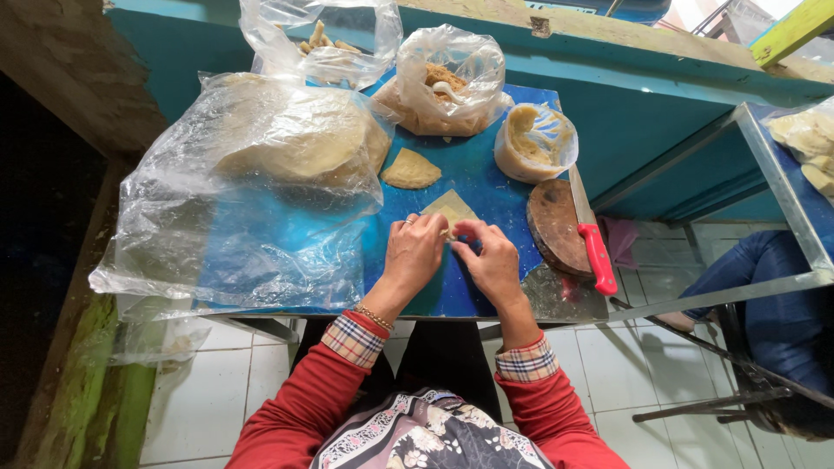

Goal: The person folds triangular dough wrappers into filled pastries at a small table. They place filling from a plastic bag onto a wrapper, fold the dough over by hand, press the edges to seal, and set the finished pastry aside, repeating the process for successive wrappers.

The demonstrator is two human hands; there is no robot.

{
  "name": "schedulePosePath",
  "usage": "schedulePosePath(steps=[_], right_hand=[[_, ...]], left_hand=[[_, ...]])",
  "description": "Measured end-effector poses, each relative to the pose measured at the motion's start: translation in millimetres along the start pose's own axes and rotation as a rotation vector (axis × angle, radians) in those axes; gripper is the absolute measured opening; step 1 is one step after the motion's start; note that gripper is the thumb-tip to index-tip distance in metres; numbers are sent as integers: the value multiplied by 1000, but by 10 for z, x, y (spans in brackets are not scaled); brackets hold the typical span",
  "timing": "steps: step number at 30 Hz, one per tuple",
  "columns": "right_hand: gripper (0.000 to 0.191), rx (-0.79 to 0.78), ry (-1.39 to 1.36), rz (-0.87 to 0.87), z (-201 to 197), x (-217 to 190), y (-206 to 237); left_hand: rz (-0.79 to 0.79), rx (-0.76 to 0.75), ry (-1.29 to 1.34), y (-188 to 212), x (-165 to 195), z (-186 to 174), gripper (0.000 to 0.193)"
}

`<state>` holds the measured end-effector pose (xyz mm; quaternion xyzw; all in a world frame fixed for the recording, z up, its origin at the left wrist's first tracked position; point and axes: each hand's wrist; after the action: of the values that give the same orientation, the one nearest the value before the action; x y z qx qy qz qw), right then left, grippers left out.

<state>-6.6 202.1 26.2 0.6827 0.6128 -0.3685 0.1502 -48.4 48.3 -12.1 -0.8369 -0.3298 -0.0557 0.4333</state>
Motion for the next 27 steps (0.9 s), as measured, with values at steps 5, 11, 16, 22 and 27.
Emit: schedulePosePath(steps=[5,11,16,22,27], right_hand=[[26,87,312,-389,57,35,-47],[10,46,399,-496,180,135,-260],[9,-68,274,-476,31,175,-373],[6,-138,335,-436,-44,106,-179],[5,-259,263,-319,-69,139,-54]], left_hand=[[-29,11,40,26,-68,52,11],[-106,88,184,-17,-207,114,8],[-92,10,1,-30,-192,140,24],[-107,16,-16,-99,-141,35,26],[-52,36,118,180,18,-232,16]])
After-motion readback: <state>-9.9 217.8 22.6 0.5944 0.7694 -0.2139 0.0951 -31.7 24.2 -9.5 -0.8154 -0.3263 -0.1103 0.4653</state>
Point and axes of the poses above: each hand's wrist, its own y-axis away from the middle knuckle, its own z-axis out of the palm, x = y × z, and after that the axes turned 15 degrees about z, right-handed
